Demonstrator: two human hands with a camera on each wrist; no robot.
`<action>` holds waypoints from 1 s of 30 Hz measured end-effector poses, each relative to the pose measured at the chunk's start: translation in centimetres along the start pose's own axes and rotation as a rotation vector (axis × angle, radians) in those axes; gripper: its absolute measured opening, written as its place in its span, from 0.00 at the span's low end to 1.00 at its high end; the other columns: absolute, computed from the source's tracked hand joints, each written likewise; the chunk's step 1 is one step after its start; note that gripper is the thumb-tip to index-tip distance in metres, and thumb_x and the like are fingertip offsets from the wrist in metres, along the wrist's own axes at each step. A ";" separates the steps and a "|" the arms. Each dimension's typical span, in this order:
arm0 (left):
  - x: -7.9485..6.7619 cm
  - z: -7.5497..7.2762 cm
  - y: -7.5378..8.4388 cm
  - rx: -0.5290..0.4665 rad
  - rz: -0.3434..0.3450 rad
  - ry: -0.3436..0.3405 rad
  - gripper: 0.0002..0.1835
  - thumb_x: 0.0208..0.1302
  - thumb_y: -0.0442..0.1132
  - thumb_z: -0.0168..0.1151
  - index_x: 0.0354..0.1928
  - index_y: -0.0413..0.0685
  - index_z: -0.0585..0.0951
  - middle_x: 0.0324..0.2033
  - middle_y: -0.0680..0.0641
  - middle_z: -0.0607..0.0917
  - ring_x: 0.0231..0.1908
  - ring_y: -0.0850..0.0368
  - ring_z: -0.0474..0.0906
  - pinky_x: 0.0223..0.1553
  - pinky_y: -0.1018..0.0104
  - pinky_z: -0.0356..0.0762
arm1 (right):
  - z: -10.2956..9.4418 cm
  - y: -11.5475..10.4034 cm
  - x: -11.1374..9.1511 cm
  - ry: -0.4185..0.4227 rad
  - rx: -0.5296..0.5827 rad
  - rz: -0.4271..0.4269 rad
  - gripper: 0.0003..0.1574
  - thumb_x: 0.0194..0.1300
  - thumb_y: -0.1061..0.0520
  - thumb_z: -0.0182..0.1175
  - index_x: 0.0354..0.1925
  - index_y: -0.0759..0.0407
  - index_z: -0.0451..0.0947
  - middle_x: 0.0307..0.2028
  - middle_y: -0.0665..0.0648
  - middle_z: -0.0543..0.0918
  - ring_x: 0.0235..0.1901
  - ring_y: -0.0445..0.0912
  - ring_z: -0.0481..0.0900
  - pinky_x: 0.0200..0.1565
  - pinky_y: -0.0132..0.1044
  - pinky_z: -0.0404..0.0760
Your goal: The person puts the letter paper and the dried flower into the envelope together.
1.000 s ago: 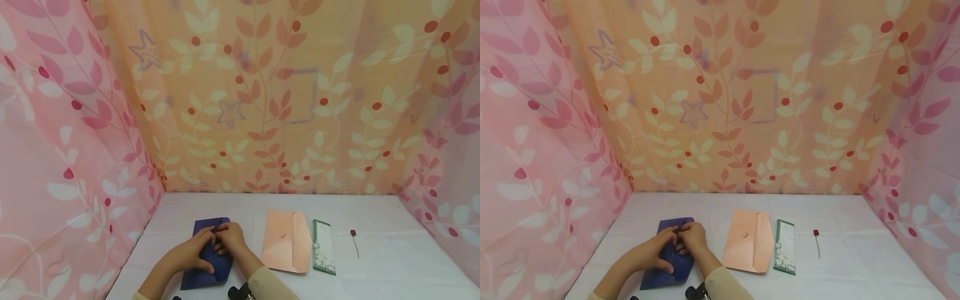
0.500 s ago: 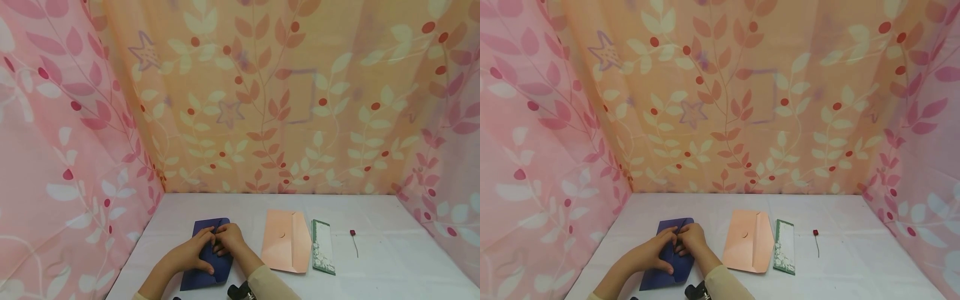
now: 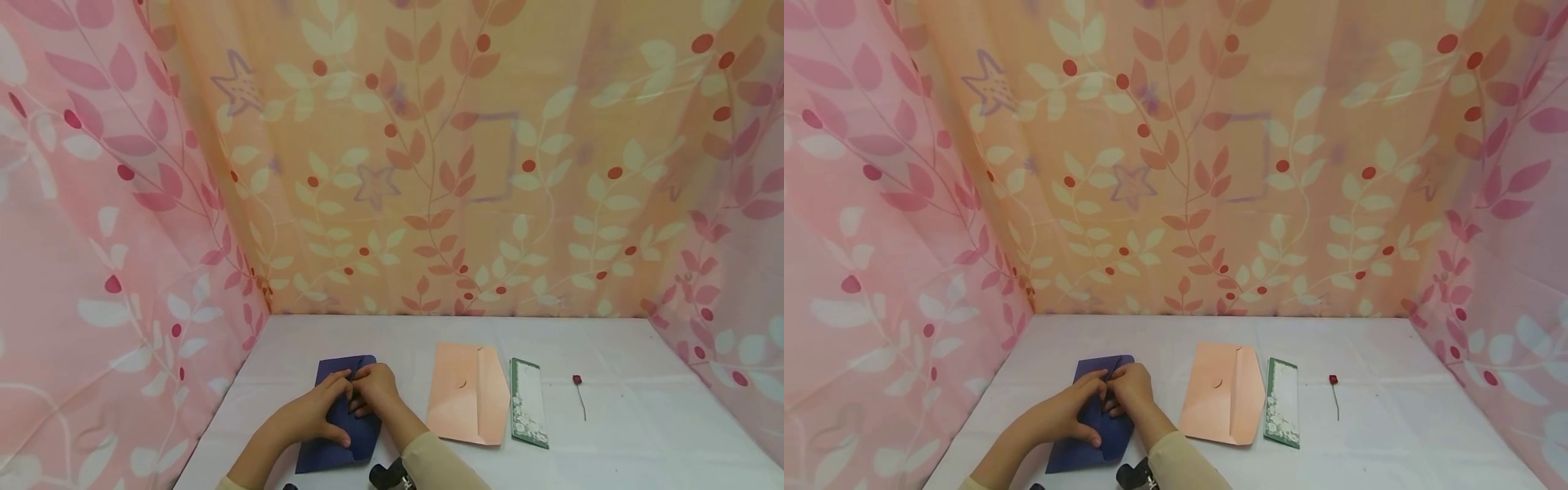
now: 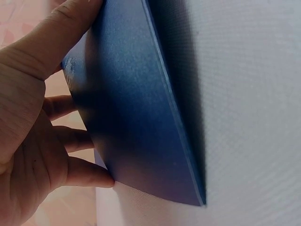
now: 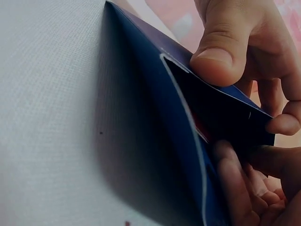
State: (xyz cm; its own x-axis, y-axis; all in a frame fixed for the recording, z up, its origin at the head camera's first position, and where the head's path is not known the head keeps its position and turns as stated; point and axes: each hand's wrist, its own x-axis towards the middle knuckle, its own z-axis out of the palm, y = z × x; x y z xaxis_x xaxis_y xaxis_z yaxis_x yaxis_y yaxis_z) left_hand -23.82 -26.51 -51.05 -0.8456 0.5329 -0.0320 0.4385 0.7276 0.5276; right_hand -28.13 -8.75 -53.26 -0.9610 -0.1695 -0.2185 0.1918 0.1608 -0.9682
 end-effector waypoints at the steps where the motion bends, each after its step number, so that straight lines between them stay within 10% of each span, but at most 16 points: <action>1: 0.0 0.0 0.1 -0.001 0.001 -0.001 0.39 0.43 0.67 0.79 0.51 0.61 0.70 0.75 0.37 0.62 0.70 0.36 0.67 0.64 0.37 0.72 | 0.0 0.0 0.0 0.007 0.002 -0.004 0.10 0.59 0.64 0.70 0.41 0.65 0.83 0.22 0.59 0.85 0.16 0.49 0.85 0.17 0.41 0.83; 19: 0.1 0.0 0.1 0.024 0.007 -0.001 0.40 0.42 0.70 0.77 0.51 0.59 0.71 0.76 0.37 0.62 0.70 0.36 0.67 0.63 0.37 0.73 | -1.5 -0.1 -0.2 -0.209 0.070 -0.021 0.10 0.58 0.66 0.68 0.40 0.64 0.83 0.27 0.67 0.88 0.28 0.59 0.90 0.25 0.46 0.87; 30: 0.1 0.2 0.1 0.005 -0.013 -0.014 0.38 0.42 0.69 0.77 0.51 0.63 0.71 0.76 0.37 0.61 0.72 0.31 0.63 0.63 0.33 0.70 | -3.0 -0.6 -1.6 -0.167 0.059 -0.040 0.22 0.58 0.65 0.69 0.51 0.69 0.80 0.29 0.64 0.89 0.25 0.57 0.89 0.24 0.47 0.86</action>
State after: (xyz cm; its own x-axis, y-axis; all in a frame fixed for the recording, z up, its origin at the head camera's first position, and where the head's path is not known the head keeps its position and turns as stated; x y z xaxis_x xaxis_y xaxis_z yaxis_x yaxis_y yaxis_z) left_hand -23.79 -26.29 -51.15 -0.8469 0.5294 -0.0505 0.4293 0.7366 0.5226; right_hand -27.32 -5.68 -51.98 -0.9227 -0.3341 -0.1924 0.1703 0.0945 -0.9808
